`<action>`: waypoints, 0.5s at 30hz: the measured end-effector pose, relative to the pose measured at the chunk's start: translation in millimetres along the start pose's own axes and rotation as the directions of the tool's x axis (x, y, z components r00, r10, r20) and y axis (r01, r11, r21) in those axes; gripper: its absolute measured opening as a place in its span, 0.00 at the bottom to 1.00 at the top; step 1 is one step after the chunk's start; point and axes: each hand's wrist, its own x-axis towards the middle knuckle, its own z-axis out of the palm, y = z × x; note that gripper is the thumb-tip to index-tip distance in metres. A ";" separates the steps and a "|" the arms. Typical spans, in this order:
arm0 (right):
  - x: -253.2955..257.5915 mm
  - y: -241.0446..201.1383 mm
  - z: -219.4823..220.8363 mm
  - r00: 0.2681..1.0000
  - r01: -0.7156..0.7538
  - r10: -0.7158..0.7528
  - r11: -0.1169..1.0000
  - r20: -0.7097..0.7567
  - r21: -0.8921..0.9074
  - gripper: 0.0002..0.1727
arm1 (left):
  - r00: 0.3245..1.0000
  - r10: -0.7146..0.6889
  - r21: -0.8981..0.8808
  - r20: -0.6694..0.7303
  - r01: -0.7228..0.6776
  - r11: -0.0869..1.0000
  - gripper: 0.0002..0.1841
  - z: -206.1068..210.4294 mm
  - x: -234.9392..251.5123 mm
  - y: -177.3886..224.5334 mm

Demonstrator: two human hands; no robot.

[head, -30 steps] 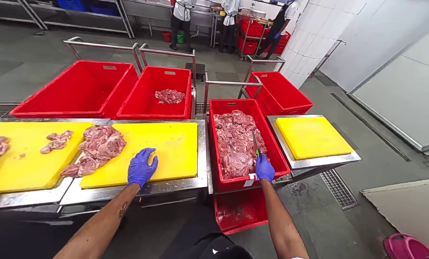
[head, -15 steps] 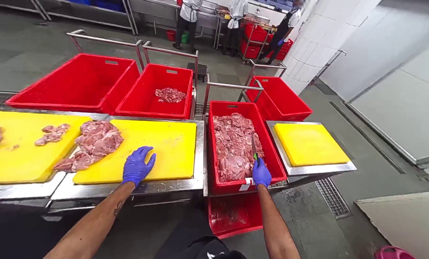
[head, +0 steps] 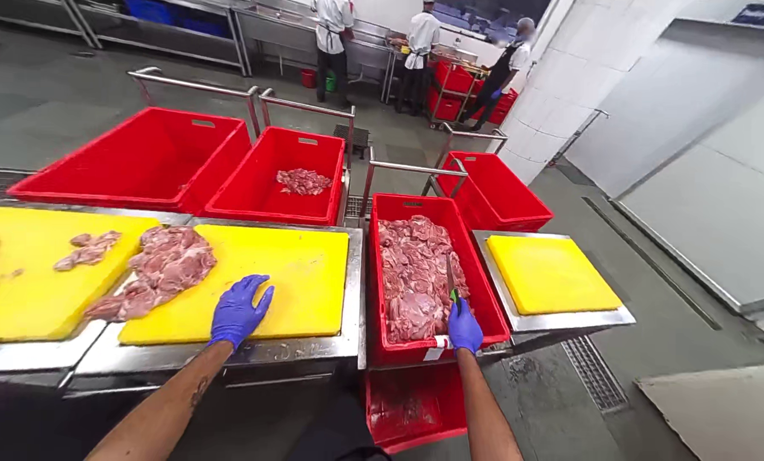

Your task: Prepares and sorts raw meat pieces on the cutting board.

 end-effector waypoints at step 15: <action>2.3 2.1 4.2 0.998 0.059 -0.058 0.998 -0.030 0.026 0.27 | 0.998 -0.046 0.059 0.036 0.044 0.997 0.24 -8.5 2.1 9.7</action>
